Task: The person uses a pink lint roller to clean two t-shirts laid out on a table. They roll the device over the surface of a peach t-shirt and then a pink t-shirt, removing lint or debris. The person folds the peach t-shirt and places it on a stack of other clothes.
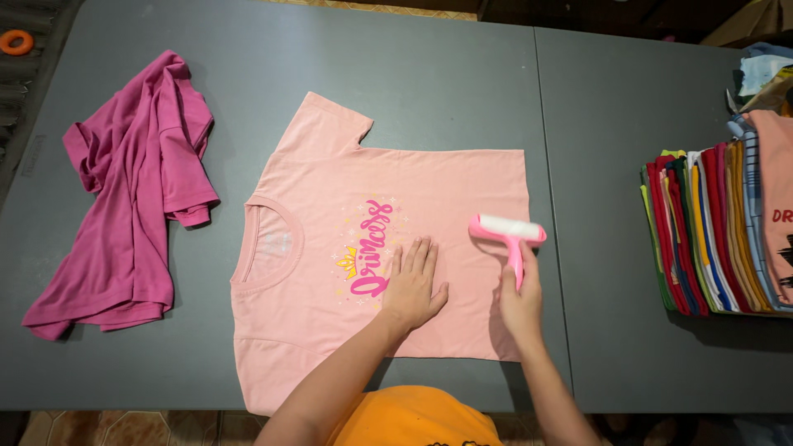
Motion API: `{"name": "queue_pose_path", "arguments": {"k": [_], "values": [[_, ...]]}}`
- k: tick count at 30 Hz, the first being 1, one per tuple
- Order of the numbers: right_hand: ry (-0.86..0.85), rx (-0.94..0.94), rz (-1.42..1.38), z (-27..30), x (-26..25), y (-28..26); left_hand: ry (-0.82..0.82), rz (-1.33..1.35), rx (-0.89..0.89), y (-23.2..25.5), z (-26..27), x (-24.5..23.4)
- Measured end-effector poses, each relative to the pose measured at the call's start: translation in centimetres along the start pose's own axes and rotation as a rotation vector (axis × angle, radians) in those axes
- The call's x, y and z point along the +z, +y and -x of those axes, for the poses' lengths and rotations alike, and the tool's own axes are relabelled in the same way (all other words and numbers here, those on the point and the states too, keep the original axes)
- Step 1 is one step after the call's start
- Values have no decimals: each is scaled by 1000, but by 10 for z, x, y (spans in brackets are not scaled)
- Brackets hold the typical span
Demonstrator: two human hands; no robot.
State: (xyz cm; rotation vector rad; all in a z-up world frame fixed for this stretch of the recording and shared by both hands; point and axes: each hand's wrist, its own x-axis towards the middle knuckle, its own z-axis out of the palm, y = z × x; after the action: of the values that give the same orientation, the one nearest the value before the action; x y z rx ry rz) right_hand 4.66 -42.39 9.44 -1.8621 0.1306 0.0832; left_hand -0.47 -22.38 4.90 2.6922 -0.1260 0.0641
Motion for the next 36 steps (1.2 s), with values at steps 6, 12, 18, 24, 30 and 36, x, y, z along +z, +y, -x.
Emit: {"name": "queue_pose_path", "arguments": {"k": [6, 12, 18, 24, 30, 36], "values": [[35, 58, -266, -121, 38, 0, 10, 1, 0, 1, 1, -1], [128, -15, -198, -179, 22, -18, 15, -9, 2, 2, 2, 0], [40, -30, 0, -11, 3, 4, 15, -1, 3, -1, 1, 0], [117, 42, -165, -73, 27, -15, 27, -13, 2, 0, 3, 1], [101, 39, -125, -187, 26, -25, 46, -12, 11, 0, 4, 1], [142, -876, 374, -41, 18, 17, 41, -7, 0, -1, 3, 1]]}}
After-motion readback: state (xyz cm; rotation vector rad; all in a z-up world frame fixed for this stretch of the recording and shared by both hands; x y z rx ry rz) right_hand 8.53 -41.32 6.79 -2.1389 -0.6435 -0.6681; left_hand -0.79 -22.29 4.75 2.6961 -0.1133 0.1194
